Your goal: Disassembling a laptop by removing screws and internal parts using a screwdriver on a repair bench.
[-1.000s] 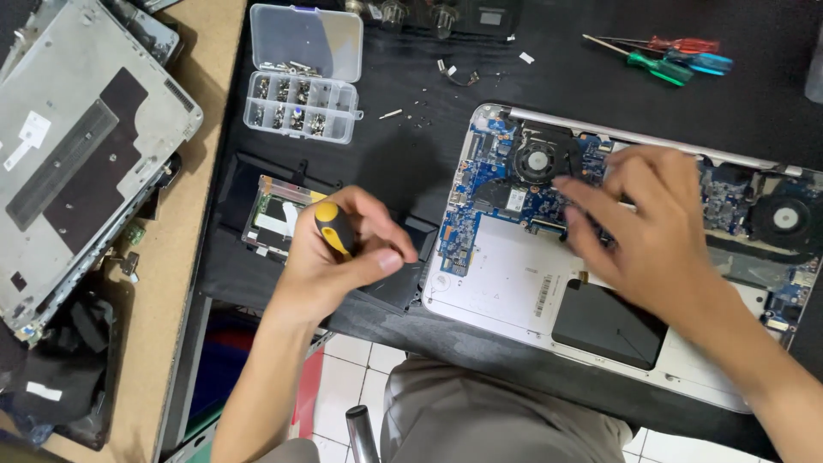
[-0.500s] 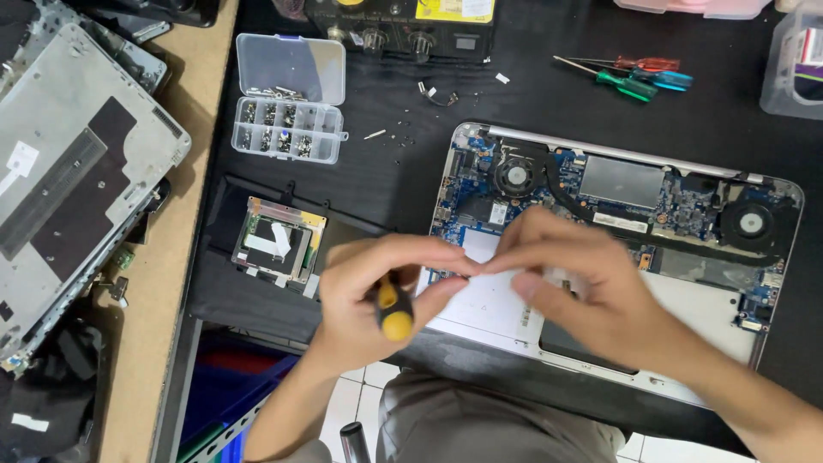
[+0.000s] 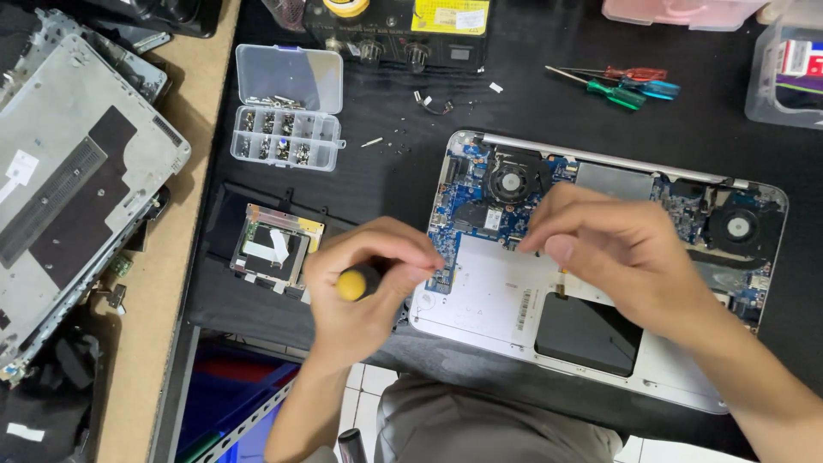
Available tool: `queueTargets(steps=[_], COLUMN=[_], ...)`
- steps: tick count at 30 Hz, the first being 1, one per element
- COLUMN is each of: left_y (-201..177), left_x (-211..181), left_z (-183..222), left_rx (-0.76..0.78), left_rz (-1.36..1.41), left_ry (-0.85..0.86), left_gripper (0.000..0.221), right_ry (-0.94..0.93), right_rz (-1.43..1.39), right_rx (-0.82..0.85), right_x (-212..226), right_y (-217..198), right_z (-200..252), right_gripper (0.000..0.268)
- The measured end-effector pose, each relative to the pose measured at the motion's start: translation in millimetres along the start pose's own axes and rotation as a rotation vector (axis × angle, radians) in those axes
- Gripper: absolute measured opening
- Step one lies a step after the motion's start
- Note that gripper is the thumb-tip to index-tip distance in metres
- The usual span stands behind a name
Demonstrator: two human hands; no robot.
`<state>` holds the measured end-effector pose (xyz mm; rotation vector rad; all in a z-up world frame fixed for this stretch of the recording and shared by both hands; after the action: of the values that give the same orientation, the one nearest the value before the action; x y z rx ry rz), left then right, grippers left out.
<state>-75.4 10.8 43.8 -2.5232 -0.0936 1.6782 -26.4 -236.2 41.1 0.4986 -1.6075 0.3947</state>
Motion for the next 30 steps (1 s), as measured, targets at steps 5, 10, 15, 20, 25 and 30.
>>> queueTargets(steps=[5, 10, 15, 20, 25, 30], left_y=[16, 27, 33, 31, 30, 27], left_x=[0, -4, -1, 4, 8, 10], left_z=[1, 3, 9, 11, 14, 17], left_rx=[0.014, 0.017, -0.050, -0.034, -0.043, -0.010], left_rz=[-0.013, -0.030, -0.173, -0.287, -0.552, -0.620], left_ry=[-0.034, -0.008, 0.119, 0.261, 0.516, 0.524], left_gripper=[0.005, 0.008, 0.012, 0.026, 0.017, 0.017], right_ry=[0.032, 0.060, 0.049, 0.043, 0.065, 0.088], right_rz=[-0.090, -0.069, -0.095, -0.204, -0.308, -0.346], right_rx=[0.088, 0.072, 0.028, 0.015, -0.043, -0.067], right_x=[-6, -2, -7, -13, -26, -34], right_y=[13, 24, 28, 31, 34, 34], right_z=[2, 6, 9, 10, 10, 7], right_gripper=[0.025, 0.028, 0.023, 0.021, 0.016, 0.012])
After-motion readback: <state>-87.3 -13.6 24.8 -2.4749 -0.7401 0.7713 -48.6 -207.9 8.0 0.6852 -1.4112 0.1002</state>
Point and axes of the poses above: each hand's wrist, its own z-axis away from the middle knuckle, its own y-axis out of the palm, x = y × z, the point moved 1 cm from there along -z, towards the middle knuckle, and after that the axes turned 8 degrees about -z, right-handed, at the moved point
